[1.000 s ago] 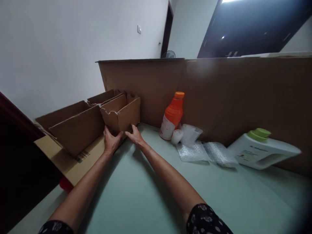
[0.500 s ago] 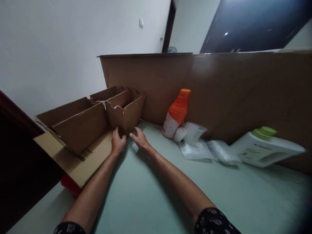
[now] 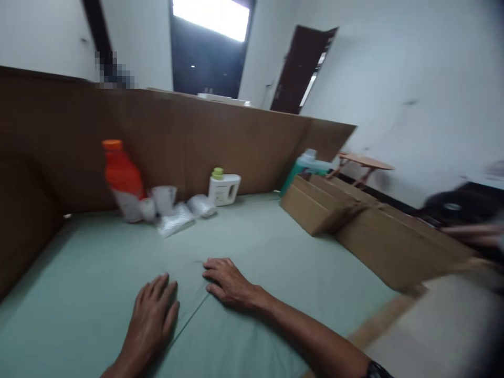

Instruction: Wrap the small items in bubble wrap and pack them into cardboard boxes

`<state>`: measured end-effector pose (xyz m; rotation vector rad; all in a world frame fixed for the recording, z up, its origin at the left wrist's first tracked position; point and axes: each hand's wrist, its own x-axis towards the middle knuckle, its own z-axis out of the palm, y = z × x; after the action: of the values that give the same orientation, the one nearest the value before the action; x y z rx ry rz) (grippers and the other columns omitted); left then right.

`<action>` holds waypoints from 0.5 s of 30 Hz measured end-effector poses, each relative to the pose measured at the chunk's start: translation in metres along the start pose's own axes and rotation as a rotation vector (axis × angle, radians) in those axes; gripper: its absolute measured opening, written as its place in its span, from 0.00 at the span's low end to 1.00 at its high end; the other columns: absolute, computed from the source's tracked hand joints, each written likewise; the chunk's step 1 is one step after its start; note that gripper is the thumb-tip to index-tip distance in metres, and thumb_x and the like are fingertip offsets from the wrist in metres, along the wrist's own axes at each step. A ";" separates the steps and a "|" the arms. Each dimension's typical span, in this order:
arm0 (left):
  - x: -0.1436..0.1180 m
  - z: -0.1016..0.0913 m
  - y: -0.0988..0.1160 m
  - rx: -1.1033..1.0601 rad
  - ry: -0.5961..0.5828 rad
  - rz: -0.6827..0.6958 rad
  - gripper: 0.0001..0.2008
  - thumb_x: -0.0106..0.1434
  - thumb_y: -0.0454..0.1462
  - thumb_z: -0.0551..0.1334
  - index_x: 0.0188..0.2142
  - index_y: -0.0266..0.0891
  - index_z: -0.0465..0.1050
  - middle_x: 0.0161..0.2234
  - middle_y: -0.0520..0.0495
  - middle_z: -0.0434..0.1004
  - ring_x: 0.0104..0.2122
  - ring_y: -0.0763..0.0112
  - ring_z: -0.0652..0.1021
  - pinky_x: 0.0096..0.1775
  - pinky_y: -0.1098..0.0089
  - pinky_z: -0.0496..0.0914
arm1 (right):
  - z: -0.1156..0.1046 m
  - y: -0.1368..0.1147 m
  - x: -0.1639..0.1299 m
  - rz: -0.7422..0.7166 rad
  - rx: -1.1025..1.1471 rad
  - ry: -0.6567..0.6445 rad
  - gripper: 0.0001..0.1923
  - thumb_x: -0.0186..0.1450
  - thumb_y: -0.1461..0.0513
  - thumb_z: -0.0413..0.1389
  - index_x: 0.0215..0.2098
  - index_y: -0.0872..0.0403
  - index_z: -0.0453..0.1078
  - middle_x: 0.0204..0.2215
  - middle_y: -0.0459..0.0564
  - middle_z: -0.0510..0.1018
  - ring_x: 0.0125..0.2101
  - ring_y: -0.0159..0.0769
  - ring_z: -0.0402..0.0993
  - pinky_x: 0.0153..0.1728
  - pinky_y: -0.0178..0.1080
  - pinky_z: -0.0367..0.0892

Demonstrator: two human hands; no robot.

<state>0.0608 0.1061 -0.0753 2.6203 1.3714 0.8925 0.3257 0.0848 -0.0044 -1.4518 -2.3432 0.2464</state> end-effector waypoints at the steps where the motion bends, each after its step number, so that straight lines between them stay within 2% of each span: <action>1: -0.002 0.011 0.018 -0.003 -0.002 0.113 0.19 0.65 0.40 0.56 0.53 0.44 0.76 0.58 0.39 0.75 0.57 0.50 0.74 0.57 0.47 0.67 | -0.017 0.020 -0.017 0.071 -0.051 0.065 0.15 0.60 0.62 0.65 0.46 0.51 0.78 0.52 0.51 0.81 0.56 0.42 0.73 0.56 0.45 0.66; 3: -0.005 0.027 0.044 -0.010 0.008 0.287 0.20 0.65 0.40 0.58 0.56 0.46 0.75 0.59 0.40 0.75 0.57 0.51 0.75 0.55 0.48 0.70 | -0.061 0.065 -0.047 0.233 -0.148 0.212 0.13 0.57 0.65 0.66 0.41 0.52 0.79 0.49 0.54 0.82 0.54 0.47 0.74 0.55 0.50 0.67; 5: -0.006 0.036 0.058 -0.014 0.023 0.369 0.22 0.64 0.41 0.59 0.57 0.46 0.73 0.59 0.39 0.75 0.56 0.50 0.76 0.52 0.49 0.72 | -0.115 0.110 -0.069 0.385 -0.224 0.368 0.13 0.59 0.67 0.63 0.43 0.55 0.77 0.52 0.61 0.79 0.57 0.53 0.70 0.57 0.58 0.63; 8: -0.004 0.038 0.062 -0.027 0.039 0.370 0.24 0.64 0.42 0.60 0.59 0.47 0.71 0.58 0.40 0.75 0.54 0.50 0.78 0.50 0.49 0.75 | -0.198 0.174 -0.090 0.562 -0.318 0.594 0.14 0.66 0.64 0.58 0.49 0.59 0.74 0.60 0.67 0.70 0.66 0.58 0.56 0.61 0.61 0.51; 9: -0.003 0.036 0.062 -0.030 0.041 0.364 0.24 0.64 0.42 0.60 0.60 0.48 0.70 0.58 0.41 0.76 0.54 0.50 0.78 0.49 0.50 0.76 | -0.221 0.193 -0.094 0.607 -0.332 0.647 0.13 0.67 0.62 0.57 0.48 0.60 0.73 0.59 0.68 0.70 0.66 0.57 0.54 0.61 0.60 0.51; 10: -0.003 0.034 0.061 -0.029 0.045 0.361 0.24 0.64 0.42 0.60 0.60 0.49 0.70 0.57 0.41 0.76 0.53 0.51 0.79 0.49 0.50 0.77 | -0.240 0.209 -0.097 0.645 -0.335 0.677 0.12 0.69 0.60 0.56 0.45 0.61 0.73 0.56 0.67 0.72 0.64 0.54 0.59 0.60 0.58 0.53; 12: -0.003 0.030 0.062 -0.016 0.054 0.355 0.24 0.64 0.42 0.61 0.59 0.49 0.70 0.56 0.41 0.77 0.52 0.51 0.79 0.47 0.52 0.78 | -0.264 0.232 -0.101 0.687 -0.323 0.688 0.13 0.72 0.57 0.53 0.40 0.59 0.74 0.47 0.58 0.78 0.55 0.45 0.71 0.55 0.52 0.63; 13: -0.003 0.028 0.062 -0.008 0.057 0.350 0.24 0.63 0.42 0.61 0.59 0.49 0.70 0.56 0.41 0.77 0.52 0.51 0.80 0.46 0.52 0.79 | -0.269 0.239 -0.102 0.691 -0.313 0.675 0.15 0.72 0.56 0.53 0.37 0.58 0.74 0.41 0.53 0.79 0.49 0.41 0.75 0.51 0.49 0.66; 15: -0.004 0.026 0.064 -0.009 0.062 0.331 0.23 0.63 0.43 0.62 0.58 0.50 0.71 0.55 0.41 0.78 0.51 0.51 0.80 0.45 0.53 0.80 | -0.268 0.241 -0.105 0.669 -0.298 0.634 0.15 0.70 0.56 0.56 0.29 0.56 0.74 0.30 0.48 0.79 0.41 0.40 0.78 0.46 0.46 0.68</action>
<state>0.1192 0.0701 -0.0799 2.8855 0.9534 1.0167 0.6737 0.0888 0.1367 -2.0466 -1.3857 -0.3662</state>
